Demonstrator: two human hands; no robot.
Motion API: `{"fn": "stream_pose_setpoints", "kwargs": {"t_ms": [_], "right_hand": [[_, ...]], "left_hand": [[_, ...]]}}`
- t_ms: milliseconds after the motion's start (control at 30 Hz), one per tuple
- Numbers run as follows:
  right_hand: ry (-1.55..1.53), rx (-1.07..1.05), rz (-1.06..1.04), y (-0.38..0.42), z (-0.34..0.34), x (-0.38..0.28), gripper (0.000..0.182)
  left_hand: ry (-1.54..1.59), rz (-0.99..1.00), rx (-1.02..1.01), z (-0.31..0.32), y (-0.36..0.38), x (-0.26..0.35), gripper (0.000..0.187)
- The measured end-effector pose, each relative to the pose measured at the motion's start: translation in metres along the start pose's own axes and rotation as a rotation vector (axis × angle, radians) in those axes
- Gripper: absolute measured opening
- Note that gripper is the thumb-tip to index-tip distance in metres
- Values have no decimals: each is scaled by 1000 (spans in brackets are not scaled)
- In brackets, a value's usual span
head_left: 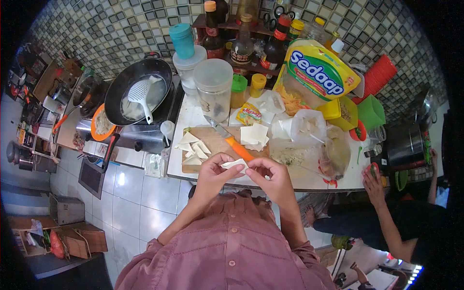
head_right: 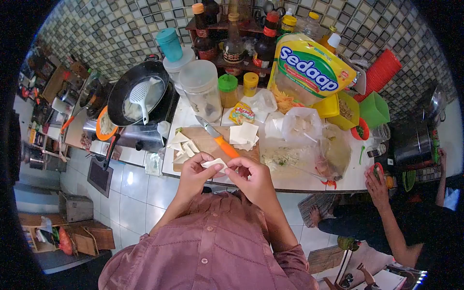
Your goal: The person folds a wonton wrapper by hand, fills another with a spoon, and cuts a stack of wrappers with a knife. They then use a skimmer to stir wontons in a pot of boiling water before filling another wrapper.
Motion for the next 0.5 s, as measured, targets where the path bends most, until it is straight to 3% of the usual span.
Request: {"fn": "stream_pose_setpoints", "kwargs": {"t_ms": [100, 300, 367, 500], "right_hand": [[-2, 11, 7, 0, 0, 0, 12], [-11, -8, 39, -2, 0, 3, 12], [32, 74, -106, -5, 0, -1, 14], [59, 34, -125, -9, 0, 8, 17]], "left_hand": [[55, -82, -2, 0, 2, 2, 16], [-36, -30, 7, -1, 3, 5, 13], [-103, -22, -5, -3, 3, 5, 14], [-180, -6, -51, -4, 3, 1, 18]]}}
Point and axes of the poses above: each hand's wrist, its own y-axis away from the middle knuckle, its own z-axis out of the palm, x = y × z, the point moved 3 cm from there along -y, towards the middle knuckle, and after that the axes turned 15 degrees about y, right-handed, at the moved point
